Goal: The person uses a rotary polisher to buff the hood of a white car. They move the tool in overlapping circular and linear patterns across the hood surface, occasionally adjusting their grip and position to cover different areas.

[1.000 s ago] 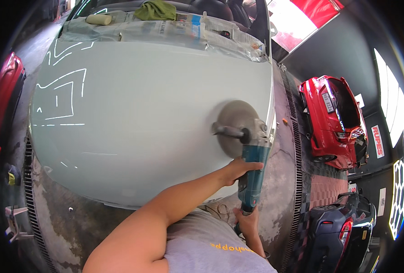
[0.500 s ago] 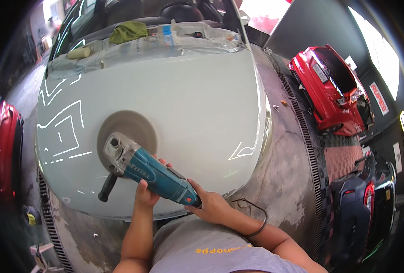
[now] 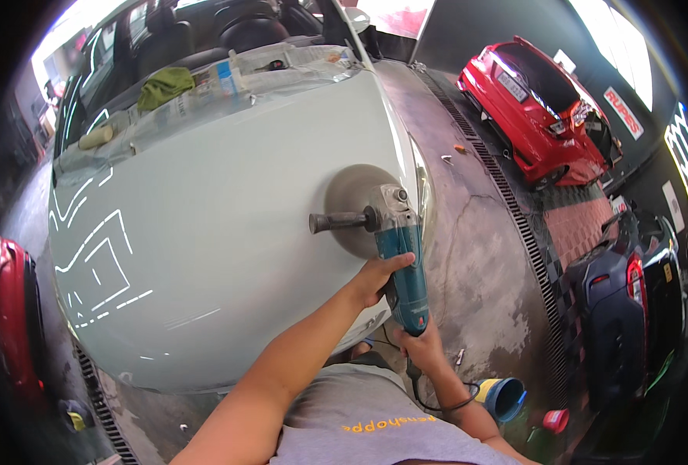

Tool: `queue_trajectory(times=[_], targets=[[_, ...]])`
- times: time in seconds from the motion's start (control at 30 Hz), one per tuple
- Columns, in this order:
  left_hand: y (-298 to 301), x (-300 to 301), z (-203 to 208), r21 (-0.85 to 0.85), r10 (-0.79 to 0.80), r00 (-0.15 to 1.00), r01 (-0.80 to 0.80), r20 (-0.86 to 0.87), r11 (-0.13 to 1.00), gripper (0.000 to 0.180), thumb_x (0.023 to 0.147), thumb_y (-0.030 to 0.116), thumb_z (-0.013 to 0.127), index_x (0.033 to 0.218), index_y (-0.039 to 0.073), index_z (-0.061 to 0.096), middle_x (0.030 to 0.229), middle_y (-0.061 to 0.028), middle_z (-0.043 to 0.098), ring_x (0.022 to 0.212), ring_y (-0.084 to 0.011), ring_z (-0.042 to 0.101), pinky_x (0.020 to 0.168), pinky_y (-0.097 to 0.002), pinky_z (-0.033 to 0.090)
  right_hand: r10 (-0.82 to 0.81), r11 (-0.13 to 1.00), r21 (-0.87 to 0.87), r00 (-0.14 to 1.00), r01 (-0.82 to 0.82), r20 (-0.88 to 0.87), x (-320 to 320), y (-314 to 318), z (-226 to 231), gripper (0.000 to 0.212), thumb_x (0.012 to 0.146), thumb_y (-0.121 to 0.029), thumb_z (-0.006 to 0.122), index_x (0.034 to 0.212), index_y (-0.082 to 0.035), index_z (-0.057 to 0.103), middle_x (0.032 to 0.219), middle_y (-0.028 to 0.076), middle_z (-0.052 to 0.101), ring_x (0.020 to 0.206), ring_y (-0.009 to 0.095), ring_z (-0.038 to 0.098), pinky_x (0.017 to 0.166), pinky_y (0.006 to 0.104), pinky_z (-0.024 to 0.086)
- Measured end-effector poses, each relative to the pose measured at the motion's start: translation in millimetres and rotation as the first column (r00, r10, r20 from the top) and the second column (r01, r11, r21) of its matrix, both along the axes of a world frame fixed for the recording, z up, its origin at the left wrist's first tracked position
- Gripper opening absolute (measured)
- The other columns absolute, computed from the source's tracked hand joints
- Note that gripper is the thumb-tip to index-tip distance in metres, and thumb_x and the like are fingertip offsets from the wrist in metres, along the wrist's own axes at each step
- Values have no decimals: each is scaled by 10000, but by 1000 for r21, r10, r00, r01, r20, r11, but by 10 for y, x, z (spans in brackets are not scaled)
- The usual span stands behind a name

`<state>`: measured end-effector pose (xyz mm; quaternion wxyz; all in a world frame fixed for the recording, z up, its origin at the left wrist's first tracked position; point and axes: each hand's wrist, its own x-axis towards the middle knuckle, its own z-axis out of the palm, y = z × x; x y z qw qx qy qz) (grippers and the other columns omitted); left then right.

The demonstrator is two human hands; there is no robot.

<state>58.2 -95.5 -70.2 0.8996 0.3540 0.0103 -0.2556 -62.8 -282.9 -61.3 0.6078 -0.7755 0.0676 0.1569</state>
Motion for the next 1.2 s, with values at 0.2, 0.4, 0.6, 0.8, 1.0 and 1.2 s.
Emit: queue_trajectory(times=[0.2,0.4,0.6,0.8,1.0,1.2], targets=[[278,-398,-144,7,53,998,-53,40,999,658,943,384,859,1435,58,567,1260,-91,701,1148,-237,714,1025,-432,599,176,976,-138,983,-167,53,-194,-26,-145,739,877,-94,794,1525,-50,441,1049,176,722,861,285,730,817,410,598],[1330,-1448,-237,-95,304,948,-296,89,951,1010,838,534,924,1606,112,422,1550,-93,560,1512,-346,489,1271,-573,406,598,755,-305,800,-580,-42,-218,671,379,884,891,-157,715,1662,-78,291,1031,301,746,1005,496,735,886,538,579],[1887,-1934,-217,-65,477,856,-474,200,878,1133,762,612,943,1645,179,378,1627,-62,489,1532,-349,458,1271,-600,399,773,608,-314,634,-729,25,-129,1136,468,922,873,-99,677,1686,-117,243,975,301,745,921,520,727,816,591,566],[1325,-1894,-247,-21,304,951,-303,64,953,1028,804,557,943,1612,182,430,1575,-107,538,1459,-323,540,1198,-547,492,656,720,-277,755,-636,-30,-440,560,261,927,867,-114,700,1684,-110,260,995,317,742,966,520,729,850,576,573],[907,-1901,646,986,-239,957,-168,163,-1,560,869,312,925,1307,36,709,1155,-131,768,1173,-337,715,957,-461,585,432,898,-152,895,-414,112,-500,-104,-17,901,858,-100,732,1659,-91,319,1049,350,736,1027,533,718,923,536,578],[907,-1490,1251,514,-351,844,-528,405,-676,419,878,266,897,1199,42,747,999,-131,762,908,-363,714,836,-458,556,516,856,-76,842,-511,155,-42,-479,-140,894,857,-104,722,1654,-75,318,1040,343,732,1043,532,708,923,546,566]])
